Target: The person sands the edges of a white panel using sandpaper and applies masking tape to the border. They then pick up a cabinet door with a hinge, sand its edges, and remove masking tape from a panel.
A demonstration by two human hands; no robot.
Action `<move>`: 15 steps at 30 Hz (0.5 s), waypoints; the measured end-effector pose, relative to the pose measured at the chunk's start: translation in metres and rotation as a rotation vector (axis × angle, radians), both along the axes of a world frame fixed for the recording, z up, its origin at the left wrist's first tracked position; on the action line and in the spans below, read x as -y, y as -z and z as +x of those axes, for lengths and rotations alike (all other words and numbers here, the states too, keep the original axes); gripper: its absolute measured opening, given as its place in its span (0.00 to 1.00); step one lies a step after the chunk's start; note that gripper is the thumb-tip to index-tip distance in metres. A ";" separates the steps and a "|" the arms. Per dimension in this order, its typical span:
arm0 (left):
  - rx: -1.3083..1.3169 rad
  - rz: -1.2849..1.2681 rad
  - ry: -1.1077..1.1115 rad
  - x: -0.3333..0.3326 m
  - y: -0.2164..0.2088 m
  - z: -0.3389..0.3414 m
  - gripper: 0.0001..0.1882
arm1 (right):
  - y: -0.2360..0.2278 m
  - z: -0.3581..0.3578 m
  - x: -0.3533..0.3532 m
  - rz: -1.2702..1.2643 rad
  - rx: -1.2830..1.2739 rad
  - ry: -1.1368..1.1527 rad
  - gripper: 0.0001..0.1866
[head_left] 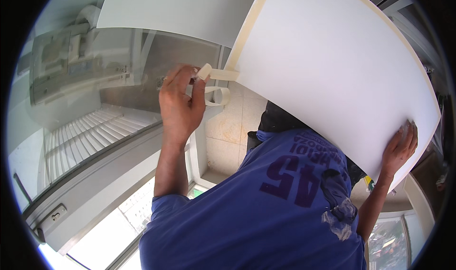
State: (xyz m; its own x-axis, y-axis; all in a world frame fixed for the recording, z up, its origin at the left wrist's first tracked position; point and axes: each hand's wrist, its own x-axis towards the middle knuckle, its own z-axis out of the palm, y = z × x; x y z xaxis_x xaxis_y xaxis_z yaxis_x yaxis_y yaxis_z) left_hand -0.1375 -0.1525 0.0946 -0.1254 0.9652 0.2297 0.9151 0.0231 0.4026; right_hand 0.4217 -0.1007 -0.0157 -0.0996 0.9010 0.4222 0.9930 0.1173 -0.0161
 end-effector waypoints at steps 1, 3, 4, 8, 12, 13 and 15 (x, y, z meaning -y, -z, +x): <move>-0.024 0.050 -0.114 0.002 -0.015 -0.009 0.06 | 0.001 0.002 -0.001 -0.002 -0.005 -0.006 0.19; 0.045 0.216 -0.313 0.001 -0.045 -0.016 0.09 | 0.004 0.005 0.000 -0.001 -0.020 -0.011 0.19; 0.140 0.331 -0.399 0.000 -0.058 -0.015 0.11 | 0.006 0.006 0.000 -0.003 -0.016 -0.011 0.19; 0.361 0.550 -0.207 -0.009 -0.069 -0.009 0.14 | 0.004 0.005 -0.004 -0.013 -0.011 -0.027 0.19; 0.488 0.416 0.141 -0.046 -0.022 0.019 0.10 | -0.002 -0.003 0.003 0.000 -0.038 -0.016 0.19; 0.554 0.377 0.161 -0.061 -0.011 0.034 0.09 | -0.002 -0.007 0.006 0.027 -0.107 -0.039 0.20; 0.879 0.244 0.298 -0.093 0.011 0.080 0.11 | -0.005 -0.004 0.016 0.058 -0.093 -0.034 0.21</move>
